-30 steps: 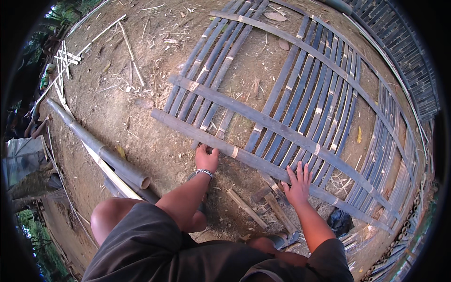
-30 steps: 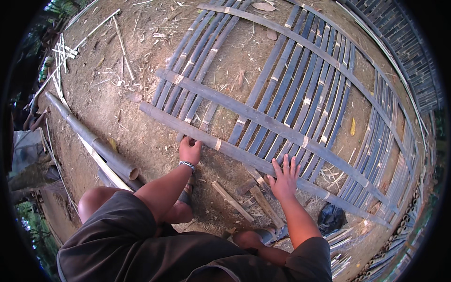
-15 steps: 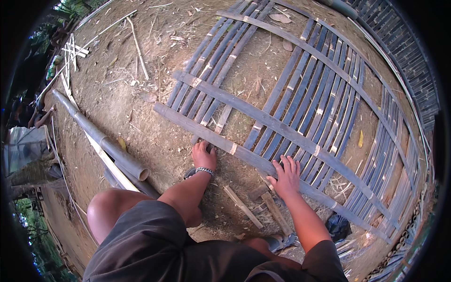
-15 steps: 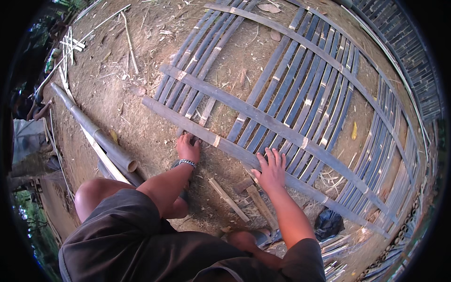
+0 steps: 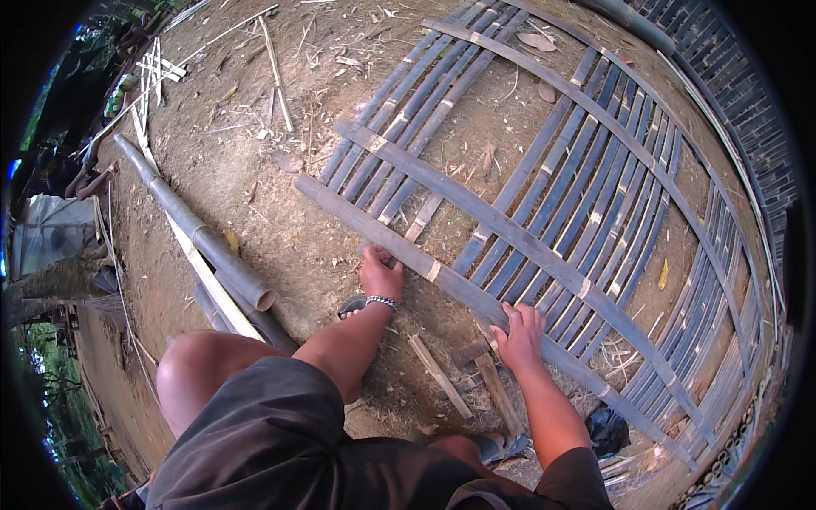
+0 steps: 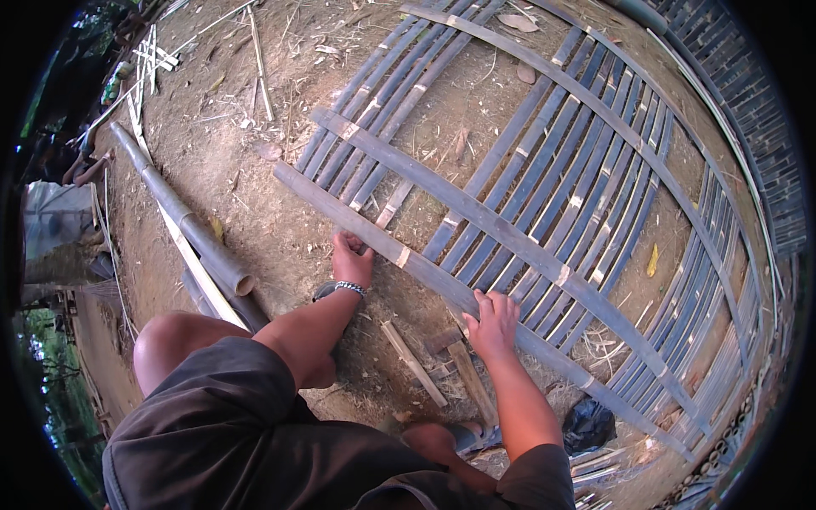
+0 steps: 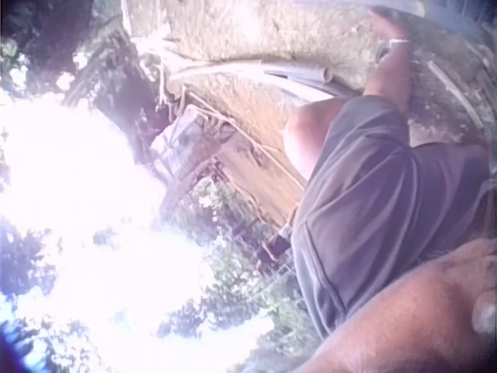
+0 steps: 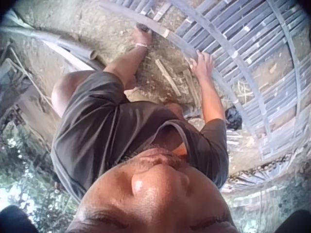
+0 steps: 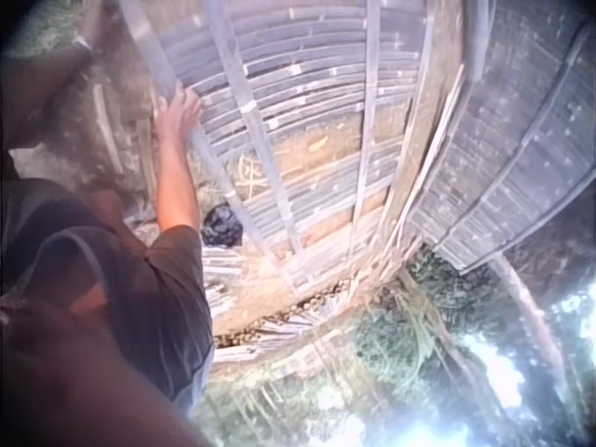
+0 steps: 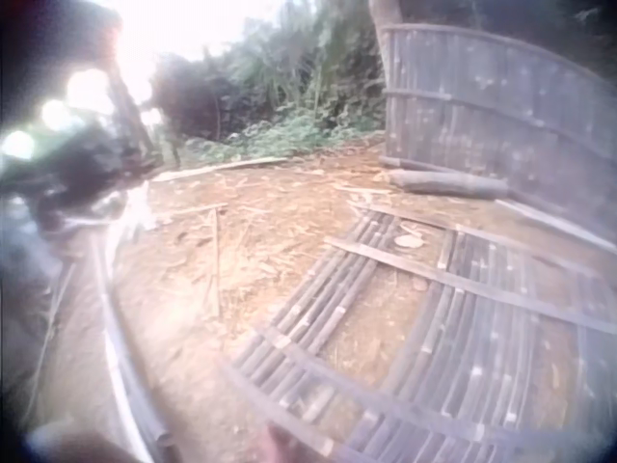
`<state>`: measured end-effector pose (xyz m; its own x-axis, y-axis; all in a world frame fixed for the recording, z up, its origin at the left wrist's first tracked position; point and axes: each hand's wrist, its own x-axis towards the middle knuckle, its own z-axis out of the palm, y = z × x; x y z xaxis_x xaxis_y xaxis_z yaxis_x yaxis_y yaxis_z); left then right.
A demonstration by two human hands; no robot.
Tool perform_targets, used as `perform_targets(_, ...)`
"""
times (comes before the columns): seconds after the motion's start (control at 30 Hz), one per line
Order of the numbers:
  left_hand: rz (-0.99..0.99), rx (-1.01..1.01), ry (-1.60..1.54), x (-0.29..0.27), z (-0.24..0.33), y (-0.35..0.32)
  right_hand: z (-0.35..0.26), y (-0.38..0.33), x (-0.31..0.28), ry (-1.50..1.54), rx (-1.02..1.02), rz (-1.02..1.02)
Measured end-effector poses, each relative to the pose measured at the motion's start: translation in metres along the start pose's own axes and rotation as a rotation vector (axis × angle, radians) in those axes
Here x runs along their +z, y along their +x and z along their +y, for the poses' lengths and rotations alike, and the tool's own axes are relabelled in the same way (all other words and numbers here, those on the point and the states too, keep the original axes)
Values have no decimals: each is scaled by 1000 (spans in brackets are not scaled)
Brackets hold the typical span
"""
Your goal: The person uses pliers to secure wire on a bamboo frame and then inserts thin bamboo strips into the structure by hand while it lies on the ground.
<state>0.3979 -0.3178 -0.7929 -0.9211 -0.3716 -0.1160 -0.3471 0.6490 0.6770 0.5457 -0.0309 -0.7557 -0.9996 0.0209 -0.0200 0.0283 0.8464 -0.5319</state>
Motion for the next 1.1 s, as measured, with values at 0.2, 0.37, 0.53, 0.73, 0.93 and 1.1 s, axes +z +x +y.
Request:
perform_targets(0.2,-38,3,80,-15,-7,4,-4,-9,4,-5,-29,-9)
perform_targets(0.37,-116,113,70,-9,8,9,3,-15,5,19,40,17)
perform_targets(0.53,48,457,192,-27,-37,10,0,-9,-8,67,145,-182)
perform_targets(0.73,-107,913,323,25,35,33,20,-60,-17,-74,223,-65)
perform_targets(0.93,-458,1140,728,74,134,7,32,-94,-41,-99,247,-113)
perform_targets(1.1,-647,1387,570,93,168,-55,84,-183,-149,-232,558,-278)
